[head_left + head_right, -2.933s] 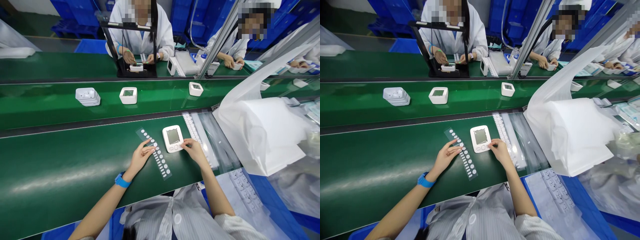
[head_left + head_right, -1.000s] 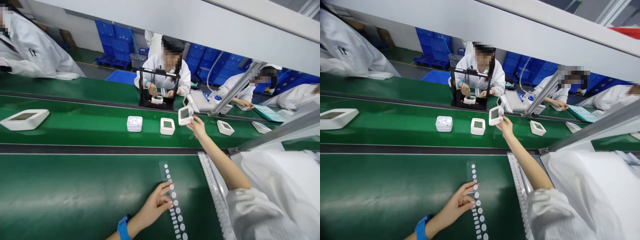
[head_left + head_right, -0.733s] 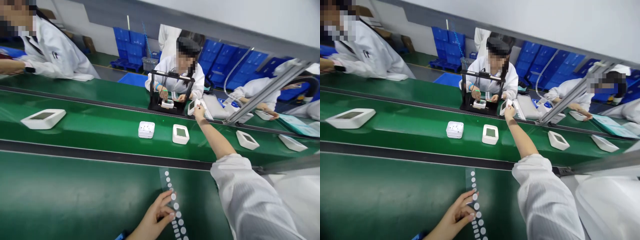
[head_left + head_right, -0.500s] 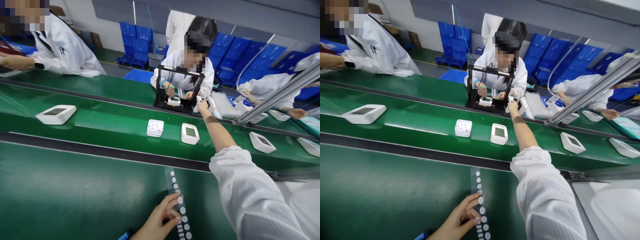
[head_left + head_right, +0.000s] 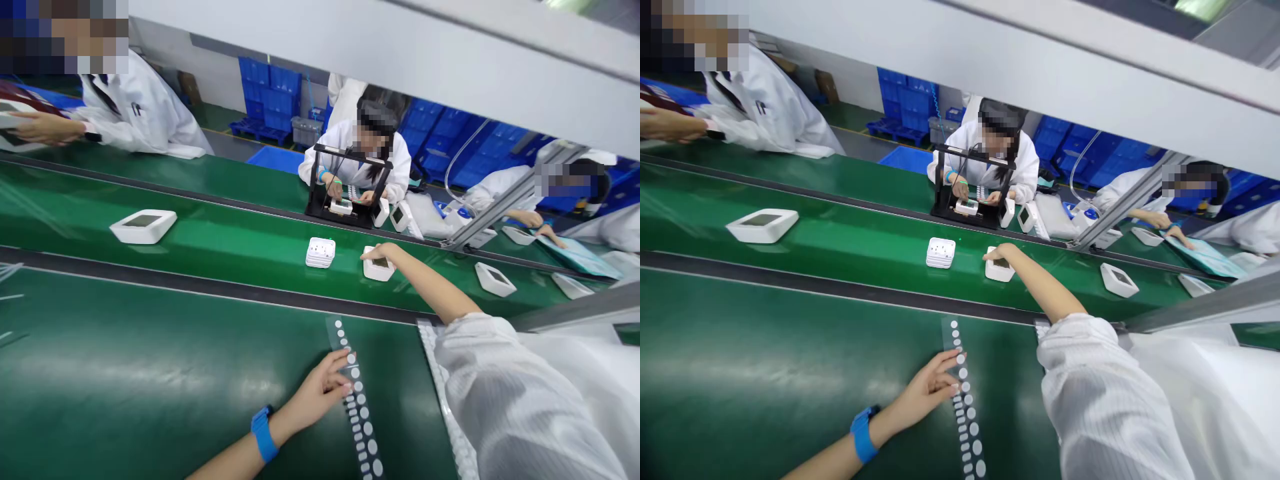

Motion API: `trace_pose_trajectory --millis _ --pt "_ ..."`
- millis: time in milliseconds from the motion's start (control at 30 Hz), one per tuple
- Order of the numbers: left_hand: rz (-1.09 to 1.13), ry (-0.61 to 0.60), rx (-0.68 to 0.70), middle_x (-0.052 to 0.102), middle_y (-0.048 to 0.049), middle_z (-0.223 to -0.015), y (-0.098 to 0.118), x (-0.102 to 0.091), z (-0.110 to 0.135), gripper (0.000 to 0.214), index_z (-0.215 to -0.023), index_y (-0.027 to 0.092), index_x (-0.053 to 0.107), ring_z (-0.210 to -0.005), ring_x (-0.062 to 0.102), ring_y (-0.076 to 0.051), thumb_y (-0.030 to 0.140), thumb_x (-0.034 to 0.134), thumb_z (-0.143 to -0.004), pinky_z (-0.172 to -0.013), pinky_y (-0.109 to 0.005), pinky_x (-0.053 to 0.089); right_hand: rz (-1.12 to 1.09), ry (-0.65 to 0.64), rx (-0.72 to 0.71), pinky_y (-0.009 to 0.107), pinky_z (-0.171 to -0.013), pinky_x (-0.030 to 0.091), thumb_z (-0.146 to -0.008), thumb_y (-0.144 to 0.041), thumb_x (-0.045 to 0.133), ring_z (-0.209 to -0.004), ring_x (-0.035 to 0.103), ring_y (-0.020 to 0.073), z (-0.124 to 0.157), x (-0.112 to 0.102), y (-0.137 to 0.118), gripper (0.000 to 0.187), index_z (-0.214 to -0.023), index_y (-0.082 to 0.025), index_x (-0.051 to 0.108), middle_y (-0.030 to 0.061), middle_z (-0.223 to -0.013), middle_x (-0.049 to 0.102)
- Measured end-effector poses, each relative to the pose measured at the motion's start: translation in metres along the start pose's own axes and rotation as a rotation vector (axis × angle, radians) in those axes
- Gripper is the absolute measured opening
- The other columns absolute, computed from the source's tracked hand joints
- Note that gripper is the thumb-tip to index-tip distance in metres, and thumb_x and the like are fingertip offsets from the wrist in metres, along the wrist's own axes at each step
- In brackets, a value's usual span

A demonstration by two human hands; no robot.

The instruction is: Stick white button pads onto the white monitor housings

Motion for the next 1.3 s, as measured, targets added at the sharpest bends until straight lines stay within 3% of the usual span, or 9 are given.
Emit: trace_pose_trajectory --millis 133,267,400,533,667,767,833,967,1300 --pt "0.014 -0.002 0.038 0.045 -0.0158 -0.145 0.003 -0.005 -0.004 0.062 -0.130 0.027 0.049 -0.091 0.068 -0.017 0.031 0.077 -0.075 -0.089 -0.038 0.052 0.071 -0.198 0.049 0.051 -0.089 0.046 -0.044 -0.035 0.090 -0.107 0.057 0.0401 0.041 -0.009 0.001 0.098 -0.128 -0.002 0.051 0.0273 -0.121 0.055" --pt "0.001 0.037 0.083 0.058 -0.0145 -0.131 0.010 -0.013 -0.008 0.056 -0.121 0.021 0.055 -0.095 0.068 -0.019 0.034 0.079 -0.072 -0.095 -0.040 0.049 0.198 -0.210 -0.367 0.049 -0.096 0.043 -0.035 -0.014 0.088 -0.116 0.050 0.0426 0.121 -0.017 -0.020 0.119 -0.143 -0.015 0.038 0.0224 -0.142 0.042" --pt "-0.034 0.044 0.072 0.067 -0.0117 -0.114 0.008 -0.013 -0.009 0.055 -0.117 0.018 0.057 -0.097 0.069 -0.022 0.038 0.079 -0.071 -0.095 -0.040 0.050 0.288 -0.167 -0.837 0.051 -0.107 0.031 -0.060 -0.004 0.074 -0.128 0.042 0.0378 0.249 0.000 -0.037 0.085 -0.138 -0.019 0.045 0.0157 -0.138 0.051" --pt "-0.108 0.019 0.093 0.071 -0.0119 -0.108 0.010 -0.005 -0.003 0.057 -0.122 0.016 0.055 -0.095 0.069 -0.022 0.037 0.076 -0.074 -0.091 -0.039 0.052 0.169 -0.158 -0.993 0.045 -0.107 0.035 -0.078 0.004 0.056 -0.127 0.049 0.0244 0.359 0.034 -0.028 0.059 -0.124 -0.033 0.057 0.0023 -0.126 0.063" --pt "-0.196 -0.005 0.106 0.073 -0.0106 -0.104 0.013 0.002 0.006 0.068 -0.138 0.018 0.042 -0.085 0.071 -0.019 0.034 0.072 -0.079 -0.085 -0.036 0.054 0.087 -0.099 -1.030 0.041 -0.108 0.038 -0.078 0.008 0.052 -0.126 0.051 0.0189 0.427 0.056 -0.009 0.067 -0.127 -0.038 0.054 -0.0024 -0.131 0.060" --pt "-0.226 0.004 0.128 0.074 -0.0080 -0.099 0.014 0.004 0.012 0.074 -0.145 0.020 0.033 -0.083 0.071 -0.018 0.034 0.069 -0.081 -0.084 -0.034 0.055 0.102 -0.028 -0.822 0.047 -0.110 0.035 -0.073 0.008 0.051 -0.136 0.040 0.0256 0.449 0.049 0.002 0.076 -0.137 -0.032 0.046 0.0041 -0.145 0.046" --pt "-0.258 0.011 0.146 0.074 -0.0090 -0.101 0.014 0.004 0.015 0.060 -0.135 0.019 0.048 -0.087 0.071 -0.020 0.037 0.068 -0.082 -0.084 -0.035 0.055 0.037 -0.012 -0.671 0.049 -0.110 0.036 -0.076 0.004 0.048 -0.138 0.036 0.0281 0.457 0.037 0.003 0.073 -0.141 -0.027 0.042 0.0082 -0.147 0.043" --pt "-0.314 -0.018 0.131 0.072 -0.0108 -0.110 0.007 0.014 0.018 0.038 -0.109 0.015 0.067 -0.099 0.069 -0.024 0.037 0.072 -0.078 -0.093 -0.040 0.053 -0.306 0.083 -0.482 0.042 -0.097 0.049 -0.091 -0.012 0.043 -0.115 0.057 0.0238 0.457 0.026 -0.014 0.039 -0.125 -0.027 0.057 0.0081 -0.122 0.061" --pt "-0.263 0.008 0.099 0.074 -0.0095 -0.104 -0.012 0.029 0.027 0.046 -0.119 0.015 0.061 -0.101 0.069 -0.024 0.031 0.074 -0.077 -0.096 -0.040 0.052 -0.639 0.405 -0.365 0.044 -0.087 0.052 -0.093 -0.025 0.049 -0.099 0.060 0.0245 0.423 0.080 -0.030 0.021 -0.092 -0.026 0.070 0.0093 -0.103 0.062"
Point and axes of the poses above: each hand's wrist, its own z-axis away from the middle knuckle, its own x-axis out of the palm, y = z × x, the point moved 7 cm from there along -z, towards the middle knuckle
